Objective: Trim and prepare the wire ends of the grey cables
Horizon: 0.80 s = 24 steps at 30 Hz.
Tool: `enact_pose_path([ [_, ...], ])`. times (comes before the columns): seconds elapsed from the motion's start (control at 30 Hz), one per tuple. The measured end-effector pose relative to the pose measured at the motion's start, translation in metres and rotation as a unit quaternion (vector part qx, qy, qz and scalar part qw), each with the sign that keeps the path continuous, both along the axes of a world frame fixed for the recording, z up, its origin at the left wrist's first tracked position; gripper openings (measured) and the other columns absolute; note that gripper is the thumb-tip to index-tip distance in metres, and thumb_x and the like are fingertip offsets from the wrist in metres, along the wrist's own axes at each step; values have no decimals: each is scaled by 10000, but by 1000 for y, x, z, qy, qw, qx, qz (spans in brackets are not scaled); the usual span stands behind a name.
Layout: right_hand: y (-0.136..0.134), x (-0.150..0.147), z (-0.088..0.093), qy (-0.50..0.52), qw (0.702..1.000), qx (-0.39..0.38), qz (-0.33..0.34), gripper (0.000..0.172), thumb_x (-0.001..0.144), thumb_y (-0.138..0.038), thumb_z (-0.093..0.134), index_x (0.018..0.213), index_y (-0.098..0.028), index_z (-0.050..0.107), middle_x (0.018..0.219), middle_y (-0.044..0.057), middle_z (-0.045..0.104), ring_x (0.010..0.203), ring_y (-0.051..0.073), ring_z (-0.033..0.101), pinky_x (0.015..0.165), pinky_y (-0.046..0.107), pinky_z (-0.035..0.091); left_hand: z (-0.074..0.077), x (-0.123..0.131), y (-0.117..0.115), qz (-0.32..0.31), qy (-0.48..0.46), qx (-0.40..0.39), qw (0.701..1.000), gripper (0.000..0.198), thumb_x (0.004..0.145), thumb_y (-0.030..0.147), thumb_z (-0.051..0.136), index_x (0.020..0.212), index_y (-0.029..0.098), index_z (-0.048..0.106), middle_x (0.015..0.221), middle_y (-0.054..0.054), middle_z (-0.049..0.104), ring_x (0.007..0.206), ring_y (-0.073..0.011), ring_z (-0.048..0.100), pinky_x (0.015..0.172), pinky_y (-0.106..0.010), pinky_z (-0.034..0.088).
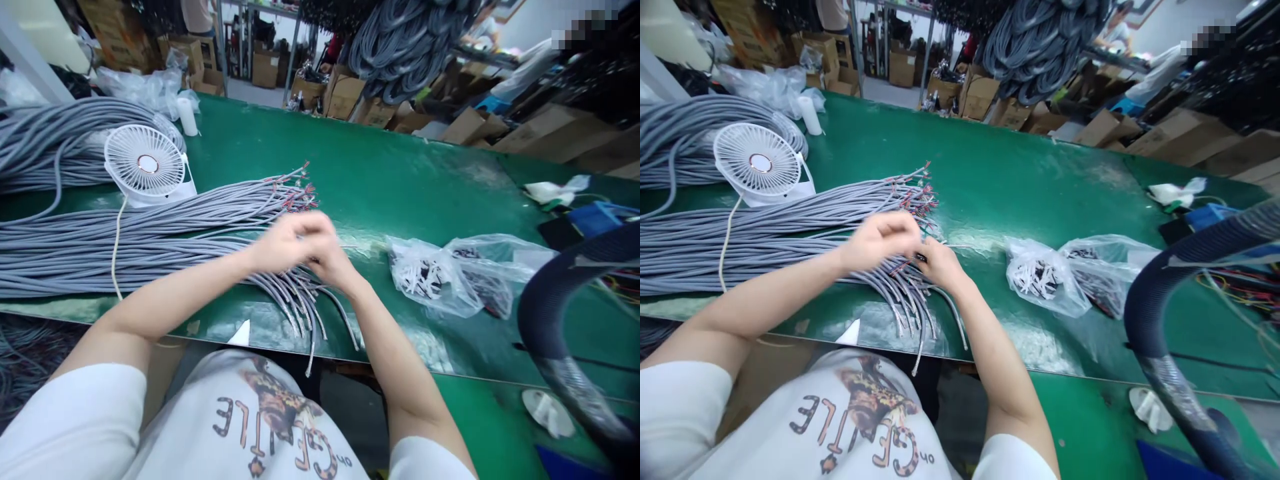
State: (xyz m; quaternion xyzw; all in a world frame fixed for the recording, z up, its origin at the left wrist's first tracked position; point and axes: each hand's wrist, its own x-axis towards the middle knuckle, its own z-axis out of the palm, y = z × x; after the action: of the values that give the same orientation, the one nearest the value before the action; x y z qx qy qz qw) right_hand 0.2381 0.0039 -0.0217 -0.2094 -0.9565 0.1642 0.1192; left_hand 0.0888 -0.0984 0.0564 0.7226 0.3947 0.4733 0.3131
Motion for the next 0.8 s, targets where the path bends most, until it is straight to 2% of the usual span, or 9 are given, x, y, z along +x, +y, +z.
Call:
enact_pose_path([
  [0.03,1,0,1,-8,1000,2,-4,157,843,-221,537,892,-184,681,774,40,509,693,168,478,620,272,371,-13,-22,14,86,-4,-8,996,208,894,283,472,844,157,630,791,-32,649,715,-129,594,694,-256,490],
  [0.07,1,-1,1,-16,1000,6,-10,146,838,-221,547,892,-185,678,793,44,517,708,171,485,628,274,374,-26,-42,26,140,45,-27,989,174,860,256,504,854,143,635,793,-34,656,732,-141,592,714,-269,483],
  [0.1,2,-2,1,-25,1000,9,-14,139,834,-224,556,893,-184,676,817,50,528,729,176,496,639,277,380,-40,-59,37,155,116,-54,980,152,820,215,529,867,134,649,825,-41,671,771,-154,597,751,-282,474],
  [0.17,4,-3,2,-37,999,10,-8,134,836,-228,558,898,-183,667,891,67,556,783,187,518,670,283,393,-63,-78,49,103,239,-84,962,170,777,168,550,879,136,682,890,-57,700,836,-170,604,811,-286,449],
  [0.27,5,-4,2,-40,999,-8,12,133,831,-164,524,899,-173,638,953,79,595,824,190,540,703,279,399,-82,-79,54,-21,317,-91,944,179,797,222,569,875,153,714,864,-53,714,797,-160,600,774,-249,427],
  [0.37,7,-4,5,-35,998,-46,-7,128,827,-129,494,892,-169,596,837,57,624,733,177,538,660,267,382,-86,-71,53,-63,305,-88,946,237,847,293,536,830,150,724,769,-45,700,713,-137,571,711,-228,407],
  [0.57,11,-7,19,100,981,-152,-65,174,883,-289,482,814,-172,591,694,2,603,628,130,506,613,240,369,-80,-73,54,15,207,-74,975,292,850,336,543,934,128,730,757,-53,662,706,-134,550,691,-234,403],
  [0.7,7,-15,25,100,985,-83,-117,290,772,-467,637,789,-183,578,708,5,597,636,143,508,592,248,355,-75,-71,52,58,168,-60,982,271,826,348,587,894,132,736,719,-41,641,674,-125,534,676,-238,403],
  [0.8,2,-17,26,79,988,-7,-130,257,763,-426,649,842,-192,580,804,43,620,712,180,542,626,266,374,-71,-68,49,74,152,-63,984,269,821,358,594,873,135,736,708,-35,634,659,-121,526,659,-237,403],
])
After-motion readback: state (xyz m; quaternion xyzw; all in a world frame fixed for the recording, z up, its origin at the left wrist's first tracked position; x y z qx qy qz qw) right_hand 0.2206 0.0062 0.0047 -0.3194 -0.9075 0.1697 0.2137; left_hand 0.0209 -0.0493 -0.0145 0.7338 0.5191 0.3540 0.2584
